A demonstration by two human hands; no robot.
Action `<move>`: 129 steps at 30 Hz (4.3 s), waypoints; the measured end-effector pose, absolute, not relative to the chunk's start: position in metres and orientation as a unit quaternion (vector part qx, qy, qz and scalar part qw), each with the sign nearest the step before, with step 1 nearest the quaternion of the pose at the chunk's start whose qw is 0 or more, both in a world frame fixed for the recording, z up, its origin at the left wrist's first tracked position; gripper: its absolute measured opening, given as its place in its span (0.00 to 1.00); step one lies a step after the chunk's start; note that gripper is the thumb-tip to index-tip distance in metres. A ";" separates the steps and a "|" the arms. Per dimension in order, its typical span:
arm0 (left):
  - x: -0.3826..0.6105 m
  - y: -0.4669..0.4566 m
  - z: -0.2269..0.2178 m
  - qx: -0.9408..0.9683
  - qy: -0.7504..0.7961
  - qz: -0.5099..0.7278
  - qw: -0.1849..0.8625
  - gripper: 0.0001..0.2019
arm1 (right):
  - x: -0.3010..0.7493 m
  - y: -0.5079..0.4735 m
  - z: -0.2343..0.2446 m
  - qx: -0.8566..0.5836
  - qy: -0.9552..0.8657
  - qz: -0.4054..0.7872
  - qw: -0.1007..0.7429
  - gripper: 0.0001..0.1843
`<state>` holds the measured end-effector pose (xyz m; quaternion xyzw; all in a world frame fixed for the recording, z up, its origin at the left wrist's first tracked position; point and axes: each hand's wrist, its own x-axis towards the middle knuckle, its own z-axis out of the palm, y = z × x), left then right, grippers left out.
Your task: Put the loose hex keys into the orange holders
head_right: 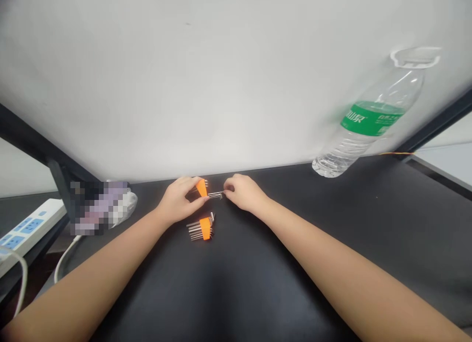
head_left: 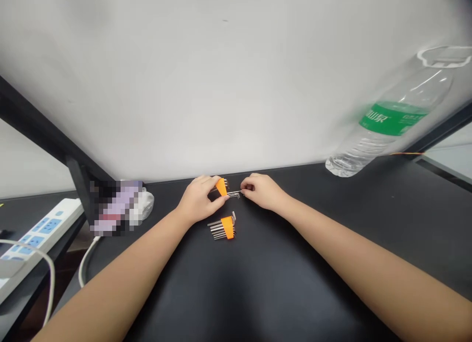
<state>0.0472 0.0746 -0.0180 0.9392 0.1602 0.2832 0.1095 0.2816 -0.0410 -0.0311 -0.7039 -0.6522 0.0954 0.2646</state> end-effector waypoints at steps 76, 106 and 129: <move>0.047 0.075 -0.018 0.939 0.124 0.295 0.124 0.19 | 0.266 -0.053 -0.008 -0.590 -0.754 0.075 0.280 0.07; 0.045 0.075 -0.016 0.936 0.139 0.297 0.128 0.20 | 0.269 -0.057 -0.005 -0.563 -0.762 0.024 0.319 0.06; 0.045 0.075 -0.014 0.945 0.120 0.280 0.116 0.19 | 0.277 -0.059 -0.006 -0.543 -0.782 -0.014 0.307 0.10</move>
